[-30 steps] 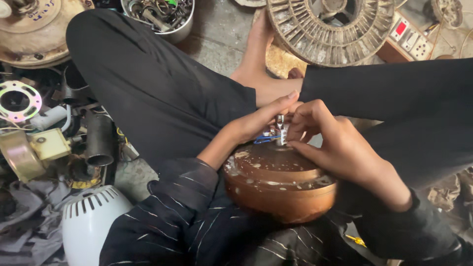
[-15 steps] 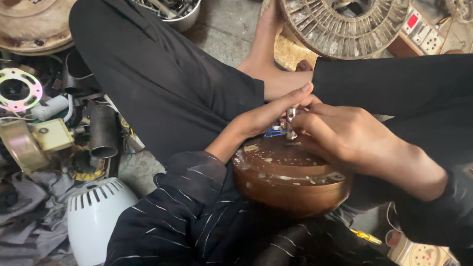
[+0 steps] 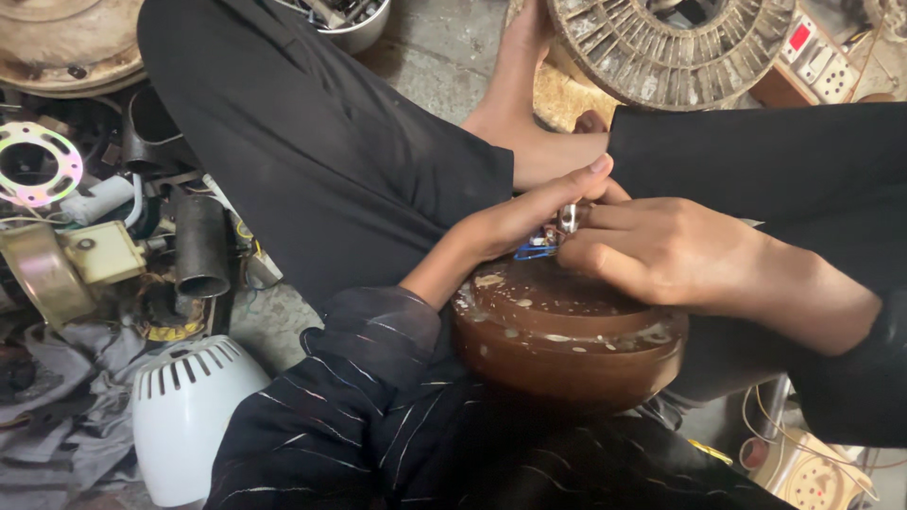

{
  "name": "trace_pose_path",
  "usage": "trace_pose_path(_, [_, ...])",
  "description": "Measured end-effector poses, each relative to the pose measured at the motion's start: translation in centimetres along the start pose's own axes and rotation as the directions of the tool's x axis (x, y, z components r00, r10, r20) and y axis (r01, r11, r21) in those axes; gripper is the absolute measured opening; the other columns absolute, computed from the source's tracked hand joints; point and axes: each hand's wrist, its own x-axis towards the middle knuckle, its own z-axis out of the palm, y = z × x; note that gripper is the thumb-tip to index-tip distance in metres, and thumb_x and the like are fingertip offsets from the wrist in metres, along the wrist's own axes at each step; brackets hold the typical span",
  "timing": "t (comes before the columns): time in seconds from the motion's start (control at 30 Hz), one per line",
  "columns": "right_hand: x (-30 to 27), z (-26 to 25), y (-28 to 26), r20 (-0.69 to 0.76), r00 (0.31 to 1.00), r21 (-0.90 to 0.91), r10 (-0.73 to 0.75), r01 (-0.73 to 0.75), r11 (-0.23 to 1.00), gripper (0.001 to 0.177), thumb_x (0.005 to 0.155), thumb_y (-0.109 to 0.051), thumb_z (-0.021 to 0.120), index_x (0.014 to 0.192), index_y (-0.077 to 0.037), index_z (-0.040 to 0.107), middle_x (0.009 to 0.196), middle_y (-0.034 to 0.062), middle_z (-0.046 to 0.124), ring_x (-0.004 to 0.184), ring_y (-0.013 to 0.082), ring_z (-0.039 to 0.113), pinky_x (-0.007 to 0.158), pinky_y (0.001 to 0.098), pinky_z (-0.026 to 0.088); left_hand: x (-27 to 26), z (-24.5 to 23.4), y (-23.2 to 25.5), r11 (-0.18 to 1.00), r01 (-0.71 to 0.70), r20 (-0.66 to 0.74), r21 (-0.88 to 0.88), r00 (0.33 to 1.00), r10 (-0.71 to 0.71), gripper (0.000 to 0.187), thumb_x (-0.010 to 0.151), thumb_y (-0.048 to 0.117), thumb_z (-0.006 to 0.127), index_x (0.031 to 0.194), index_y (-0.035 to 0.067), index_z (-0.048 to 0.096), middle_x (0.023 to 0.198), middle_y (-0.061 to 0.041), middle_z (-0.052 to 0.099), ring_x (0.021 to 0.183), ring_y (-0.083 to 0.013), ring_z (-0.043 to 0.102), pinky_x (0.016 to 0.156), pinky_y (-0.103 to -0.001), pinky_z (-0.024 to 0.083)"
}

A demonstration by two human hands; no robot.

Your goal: The person sits on the floor and uses a yellow screwdriver to tighten screws on a small white electrical component held in their left hand. They repeatedly adjust the component and use the screwdriver to secure its parts.

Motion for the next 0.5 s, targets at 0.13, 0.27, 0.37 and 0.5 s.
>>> trace_pose_path(0.13, [-0.3, 0.0, 0.3, 0.057, 0.998, 0.018, 0.02, -0.021, 1.0, 0.038, 0.078, -0.006, 0.067, 0.114, 0.001, 0.055, 0.089, 0.0108, 0.062, 0.079, 0.0295, 0.069, 0.064, 0.0382, 0.058, 0.5, -0.5, -0.6, 1.0, 0.023, -0.003, -0.001, 1.0, -0.023, 0.063, 0.111, 0.052, 0.039, 0.118, -0.004, 0.066, 0.098, -0.006, 0.07, 0.088, -0.0097, 0.065, 0.08, -0.023, 0.054])
trace_pose_path(0.27, [-1.0, -0.5, 0.4, 0.007, 0.994, 0.096, 0.106, -0.106, 0.99, 0.039, 0.08, -0.007, 0.068, 0.115, 0.002, 0.054, 0.097, 0.0131, 0.068, 0.086, 0.0325, 0.071, 0.069, 0.0395, 0.059, 0.6, -0.7, -0.6, 1.0, 0.023, 0.027, -0.007, 0.999, -0.023, 0.066, 0.112, 0.056, 0.039, 0.119, -0.004, 0.065, 0.097, -0.005, 0.067, 0.085, -0.0081, 0.062, 0.078, -0.023, 0.051])
trace_pose_path(0.37, [-1.9, -1.2, -0.4, -0.032, 0.965, 0.176, 0.261, -0.252, 0.952, 0.036, 0.084, -0.012, 0.073, 0.112, 0.001, 0.054, 0.1, 0.0127, 0.07, 0.087, 0.0316, 0.072, 0.068, 0.0394, 0.058, 0.3, -0.4, -0.6, 0.996, 0.048, 0.035, -0.071, 0.998, -0.046, 0.066, 0.115, 0.057, 0.041, 0.12, -0.005, 0.062, 0.096, -0.007, 0.065, 0.083, -0.0096, 0.06, 0.077, -0.025, 0.05])
trace_pose_path(0.5, [-2.9, -1.8, -1.9, -0.07, 0.897, 0.206, 0.436, -0.414, 0.886, 0.032, 0.082, -0.012, 0.075, 0.109, -0.003, 0.062, 0.1, 0.0105, 0.069, 0.087, 0.0298, 0.071, 0.068, 0.0392, 0.058, 0.0, -0.3, -0.3, 0.993, 0.116, 0.002, -0.026, 0.993, -0.116, 0.068, 0.108, 0.058, 0.037, 0.126, -0.002, 0.062, 0.102, -0.011, 0.07, 0.089, -0.0138, 0.068, 0.084, -0.028, 0.054])
